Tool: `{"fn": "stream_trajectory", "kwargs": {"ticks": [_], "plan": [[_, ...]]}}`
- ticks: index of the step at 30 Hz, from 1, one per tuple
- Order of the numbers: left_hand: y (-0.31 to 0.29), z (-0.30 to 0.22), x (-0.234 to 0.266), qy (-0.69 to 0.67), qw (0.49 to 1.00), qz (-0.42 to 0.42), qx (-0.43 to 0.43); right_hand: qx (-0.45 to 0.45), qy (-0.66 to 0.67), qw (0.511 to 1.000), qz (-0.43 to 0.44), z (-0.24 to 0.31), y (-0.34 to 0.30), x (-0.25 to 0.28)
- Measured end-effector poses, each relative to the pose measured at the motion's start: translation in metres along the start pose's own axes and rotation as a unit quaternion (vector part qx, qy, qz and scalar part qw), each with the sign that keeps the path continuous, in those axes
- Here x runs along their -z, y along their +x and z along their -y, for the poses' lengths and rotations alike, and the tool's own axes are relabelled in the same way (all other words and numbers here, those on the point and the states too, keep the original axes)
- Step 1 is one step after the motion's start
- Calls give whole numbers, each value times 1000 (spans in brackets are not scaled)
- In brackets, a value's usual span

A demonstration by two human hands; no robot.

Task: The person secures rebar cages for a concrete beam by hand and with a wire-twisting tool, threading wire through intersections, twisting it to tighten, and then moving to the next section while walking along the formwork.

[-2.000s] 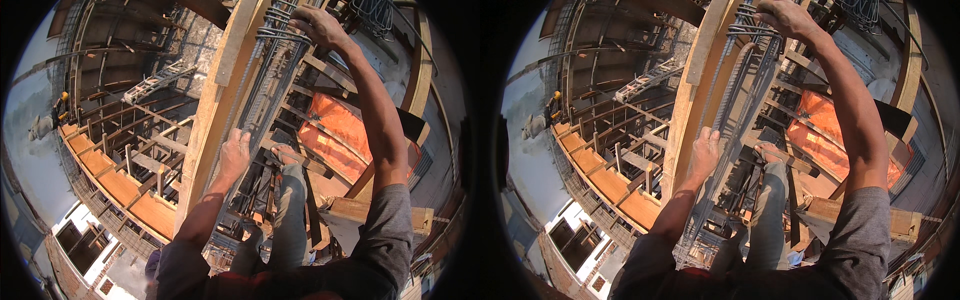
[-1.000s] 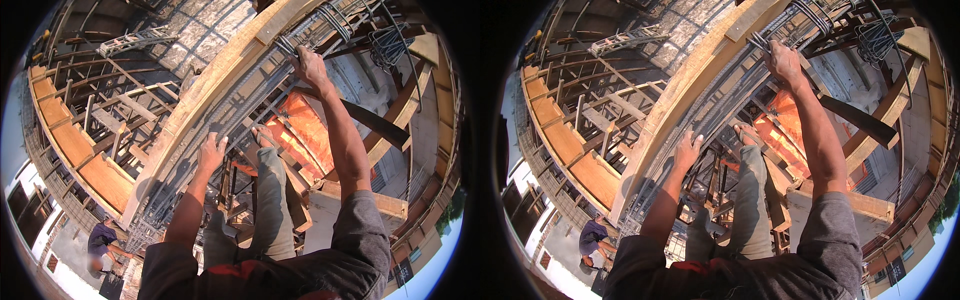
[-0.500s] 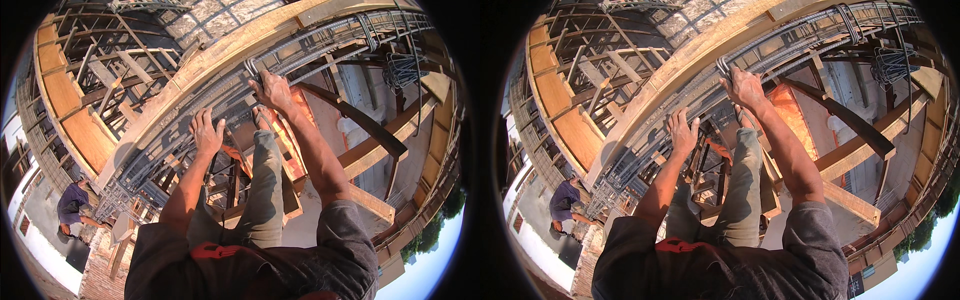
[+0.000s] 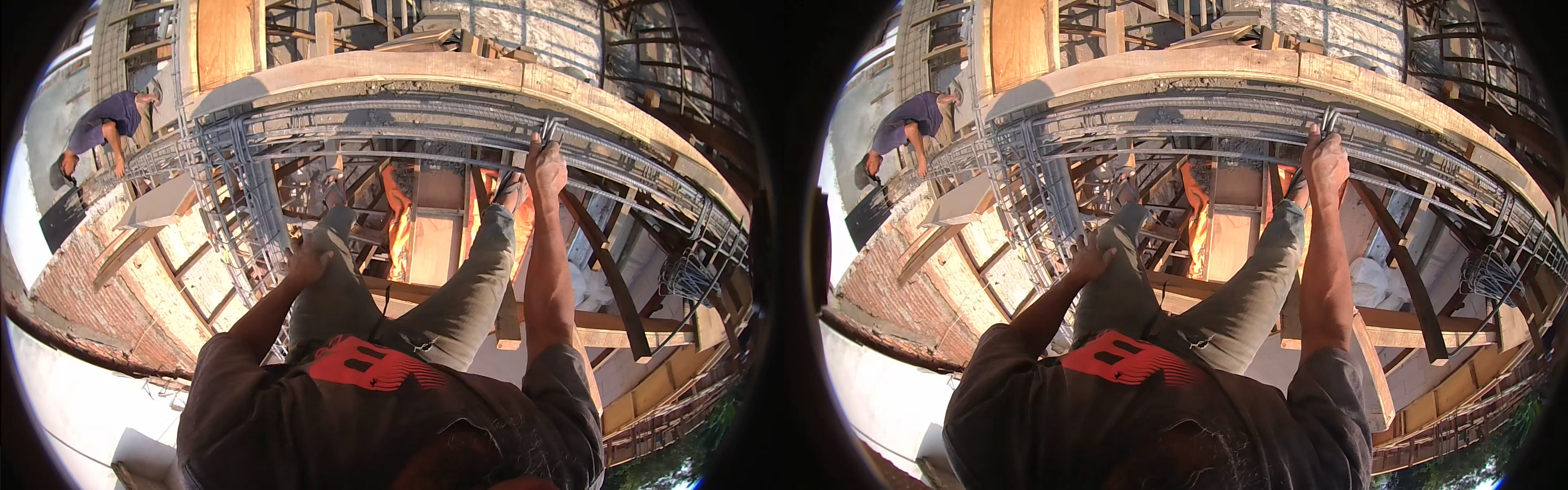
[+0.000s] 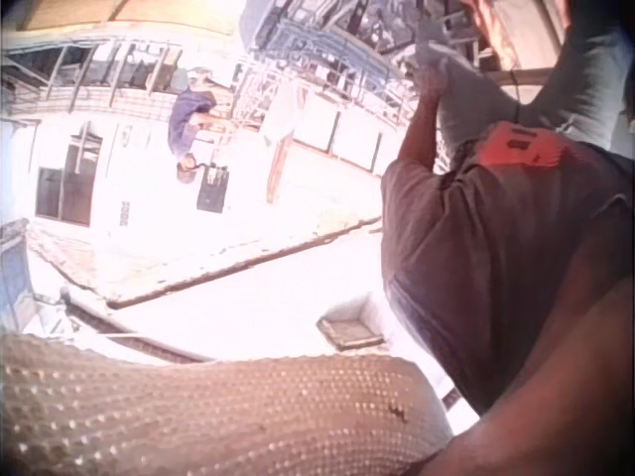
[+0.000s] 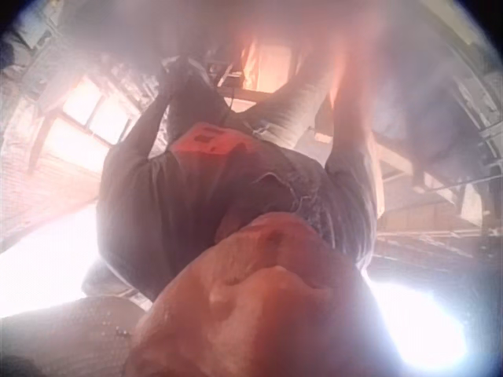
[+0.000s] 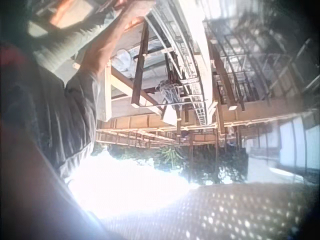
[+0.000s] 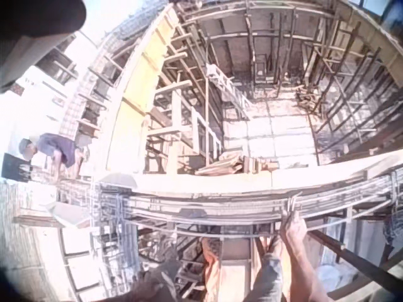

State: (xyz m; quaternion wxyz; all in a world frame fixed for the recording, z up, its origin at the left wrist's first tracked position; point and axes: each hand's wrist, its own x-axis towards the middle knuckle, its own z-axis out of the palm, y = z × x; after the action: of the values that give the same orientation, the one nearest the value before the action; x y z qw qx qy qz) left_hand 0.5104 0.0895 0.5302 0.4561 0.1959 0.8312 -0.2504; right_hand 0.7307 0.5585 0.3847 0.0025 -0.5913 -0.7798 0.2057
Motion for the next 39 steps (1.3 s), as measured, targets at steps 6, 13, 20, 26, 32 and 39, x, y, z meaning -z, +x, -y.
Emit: {"fn": "stream_trajectory", "kwargs": {"ticks": [6,13,20,26,32,39], "plan": [[27,30,-30,-130,987,45,80,26,0,999,30,-15,11,-1],[22,75,-38,-230,969,37,88,-77,234,944,221,-96,58,28],[27,90,-46,-303,950,36,72,-189,-103,977,-1,-154,84,82],[56,102,-35,-358,921,-105,112,361,-74,929,-39,194,-68,18],[184,206,109,-354,786,-498,-92,284,-36,957,-47,354,-87,-126],[319,397,142,-205,790,-576,50,263,-79,943,-186,368,-71,-216]]}}
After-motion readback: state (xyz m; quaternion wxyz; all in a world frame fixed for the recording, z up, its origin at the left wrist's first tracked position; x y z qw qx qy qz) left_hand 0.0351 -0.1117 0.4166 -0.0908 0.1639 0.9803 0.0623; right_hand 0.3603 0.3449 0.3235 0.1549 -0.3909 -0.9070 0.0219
